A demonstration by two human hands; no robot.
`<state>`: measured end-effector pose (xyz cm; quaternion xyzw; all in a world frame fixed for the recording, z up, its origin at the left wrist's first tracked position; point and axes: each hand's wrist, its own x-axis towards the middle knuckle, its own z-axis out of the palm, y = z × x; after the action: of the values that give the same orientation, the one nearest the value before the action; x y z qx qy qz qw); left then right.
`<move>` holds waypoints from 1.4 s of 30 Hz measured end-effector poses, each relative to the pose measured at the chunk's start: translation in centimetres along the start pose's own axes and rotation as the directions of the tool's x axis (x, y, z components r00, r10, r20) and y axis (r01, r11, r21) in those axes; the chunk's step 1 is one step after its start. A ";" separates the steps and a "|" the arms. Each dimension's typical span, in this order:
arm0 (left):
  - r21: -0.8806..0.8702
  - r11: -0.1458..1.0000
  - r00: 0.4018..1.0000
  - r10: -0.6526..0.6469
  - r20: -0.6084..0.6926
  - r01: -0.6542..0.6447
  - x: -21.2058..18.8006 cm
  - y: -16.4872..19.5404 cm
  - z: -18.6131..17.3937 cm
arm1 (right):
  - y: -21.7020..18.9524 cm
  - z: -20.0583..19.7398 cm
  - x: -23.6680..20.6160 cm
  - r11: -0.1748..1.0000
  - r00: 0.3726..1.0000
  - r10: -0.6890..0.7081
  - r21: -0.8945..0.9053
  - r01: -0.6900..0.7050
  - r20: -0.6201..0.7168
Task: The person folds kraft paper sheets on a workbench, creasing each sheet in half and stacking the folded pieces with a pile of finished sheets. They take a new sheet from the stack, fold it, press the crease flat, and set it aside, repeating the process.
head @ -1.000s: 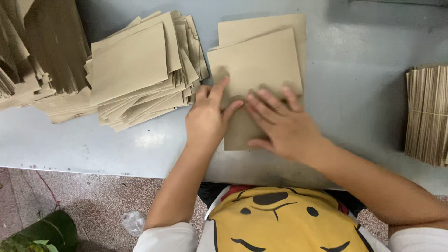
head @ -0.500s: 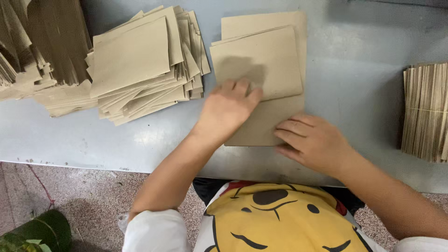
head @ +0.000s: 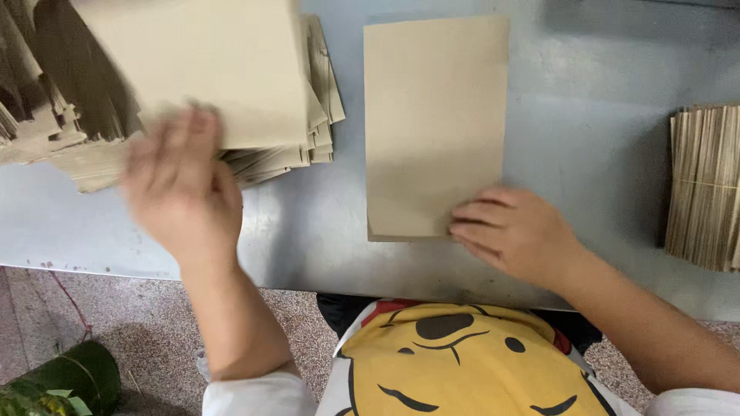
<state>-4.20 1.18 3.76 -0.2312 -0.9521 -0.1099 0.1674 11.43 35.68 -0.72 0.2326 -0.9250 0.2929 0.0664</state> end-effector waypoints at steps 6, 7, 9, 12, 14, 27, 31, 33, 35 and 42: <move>0.111 0.993 0.993 0.029 0.111 -0.041 -0.9 1.2 -0.3 | -1.0 -0.3 -0.4 1.000 1.000 0.004 -0.020 -0.004 0.005; 0.177 0.974 0.990 0.134 0.045 -0.140 -1.0 2.2 -0.3 | -0.9 -0.5 -0.6 1.000 1.000 -0.012 -0.015 0.012 0.001; -0.480 0.857 0.910 0.335 0.244 -0.187 -1.1 4.7 0.6 | -0.7 -0.9 -1.3 0.999 0.999 -0.023 0.045 0.021 0.034; -0.566 0.798 0.818 0.458 0.348 -0.206 -1.6 8.0 3.5 | 0.3 -1.7 -2.1 0.982 0.998 0.065 0.176 -0.068 0.021; -0.584 0.796 0.879 0.384 0.282 -0.160 -1.8 8.8 5.6 | 1.9 -2.4 -2.2 0.934 0.985 0.165 0.315 -0.169 0.039; -0.609 0.606 0.833 -0.175 0.525 0.511 -0.5 10.3 7.8 | 5.0 0.9 -0.1 0.655 0.725 0.688 0.458 -0.601 -0.031; -0.623 0.696 0.907 -0.101 0.409 0.358 -1.0 10.1 8.4 | 4.4 0.1 1.1 0.664 0.712 0.702 0.374 -0.648 -0.013; -0.607 0.728 0.919 -0.080 0.387 0.319 -1.1 10.0 8.6 | 4.2 0.1 1.5 0.674 0.726 0.687 0.378 -0.635 -0.005; -0.595 0.745 0.921 -0.068 0.384 0.302 -1.0 10.0 8.6 | 4.0 0.1 1.5 0.641 0.701 0.713 0.390 -0.661 0.015; -0.436 0.854 0.891 -0.065 0.450 0.283 -0.4 10.3 6.9 | 2.5 0.4 2.2 0.926 0.946 0.292 -0.206 -0.317 -0.142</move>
<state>-0.76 11.92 -1.37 -0.1949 -0.9231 -0.3105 -0.1160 8.32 36.43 -1.74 0.0608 -0.9722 0.2047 0.0962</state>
